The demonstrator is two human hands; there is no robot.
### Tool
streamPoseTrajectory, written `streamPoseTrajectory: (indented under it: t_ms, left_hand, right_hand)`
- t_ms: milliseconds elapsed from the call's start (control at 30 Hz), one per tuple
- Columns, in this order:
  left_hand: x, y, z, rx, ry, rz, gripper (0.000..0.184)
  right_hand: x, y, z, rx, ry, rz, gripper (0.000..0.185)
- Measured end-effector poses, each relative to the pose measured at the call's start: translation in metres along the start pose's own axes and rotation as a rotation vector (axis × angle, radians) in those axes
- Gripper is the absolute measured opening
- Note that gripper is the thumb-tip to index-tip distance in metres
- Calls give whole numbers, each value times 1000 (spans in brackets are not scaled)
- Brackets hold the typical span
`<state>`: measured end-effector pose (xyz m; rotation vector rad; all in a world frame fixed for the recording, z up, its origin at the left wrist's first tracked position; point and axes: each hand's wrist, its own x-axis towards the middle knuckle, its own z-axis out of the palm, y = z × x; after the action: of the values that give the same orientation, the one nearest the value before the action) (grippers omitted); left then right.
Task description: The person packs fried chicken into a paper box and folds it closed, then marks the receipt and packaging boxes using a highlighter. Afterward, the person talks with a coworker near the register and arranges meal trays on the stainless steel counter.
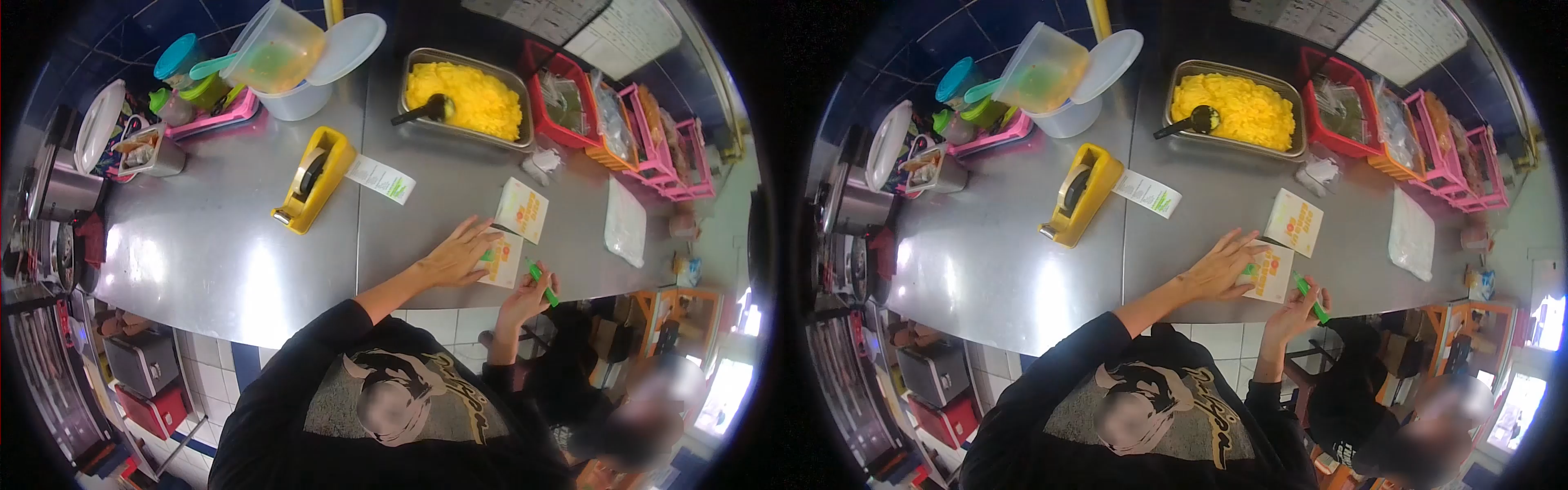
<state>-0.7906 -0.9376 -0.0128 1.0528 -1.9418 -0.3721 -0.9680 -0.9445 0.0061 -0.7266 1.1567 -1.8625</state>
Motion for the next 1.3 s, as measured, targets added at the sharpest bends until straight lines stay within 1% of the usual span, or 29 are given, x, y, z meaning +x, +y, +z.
streamPoseTrajectory:
  t_ms: [33,67,100,167,200,233,267,300,333,400,433,467,500,533,567,600,633,667,700,767,800,867,900,967,1000,1067,1100,1167,1300]
  left_hand:
    - [-5,0,5,73,-34,8,38]
    - [-10,1,11,146,-67,16,40]
    - [-17,7,13,142,-75,25,40]
    - [-39,23,14,296,-82,-94,46]
    - [-51,37,12,296,-91,-89,46]
    - [-61,54,11,319,-125,-170,47]
    - [-69,64,8,342,-158,-251,49]
    - [-74,67,6,342,-162,-246,49]
    - [-80,69,5,283,-198,-273,50]
    - [-81,71,-1,213,-239,-286,51]
    - [-73,69,-10,261,-166,-278,50]
    - [-68,67,-16,310,-92,-273,50]
    - [-72,60,-15,308,-93,-267,50]
    - [-77,50,-11,208,-58,-301,48]
    - [-83,43,-6,109,-21,-335,47]
    - [-83,43,-5,109,-21,-333,47]
    - [-83,44,-4,36,19,-333,45]
    - [-82,44,-3,-38,59,-334,44]
    - [-84,42,1,-40,58,-336,44]
    - [-87,35,9,-209,169,-432,43]
    - [-86,34,7,-209,171,-434,43]
    - [-84,32,5,-201,242,-469,43]
    - [-86,28,7,-202,243,-471,43]
    - [-89,19,10,-272,302,-407,44]
    - [-90,17,8,-272,302,-408,44]
    - [-92,16,6,-220,291,-415,46]
    - [-92,17,5,-219,291,-417,46]
    - [-91,17,4,-243,326,-466,47]
    - [-92,16,4,-259,306,-505,48]
  right_hand:
    - [3,4,-15,3,10,-8,19]
    - [8,15,-35,86,-59,117,21]
    - [10,21,-48,168,-129,243,23]
    - [-6,21,-32,195,-76,271,24]
    - [-14,24,-20,214,-34,304,24]
    - [-17,29,-11,219,-27,303,24]
    - [-19,34,-2,178,-101,245,23]
    - [-18,39,7,136,-174,186,22]
    - [-15,44,18,137,-169,183,22]
    - [-7,46,31,27,-293,55,22]
    - [-7,43,31,23,-284,47,22]
    - [-7,40,32,57,-329,73,21]
    - [-8,36,35,92,-377,102,20]
    - [-15,25,36,79,-393,182,15]
    - [-23,26,34,80,-392,181,15]
    - [-30,29,31,-18,-445,194,16]
    - [-34,34,27,-117,-498,207,17]
    - [-36,42,20,-82,-534,300,19]
    - [-36,40,21,-85,-534,302,19]
    - [-33,36,25,-146,-626,223,21]
    - [-31,33,28,-148,-628,224,21]
    - [-23,29,33,-274,-806,190,23]
    - [-20,31,33,-276,-807,192,23]
    - [-12,39,35,-247,-941,125,21]
    - [-10,42,37,-247,-941,126,21]
    - [-9,47,40,-180,-1002,222,19]
    - [-9,47,39,-180,-1003,224,19]
    - [-7,48,37,-247,-1075,140,17]
    - [-8,45,40,-326,-1112,89,15]
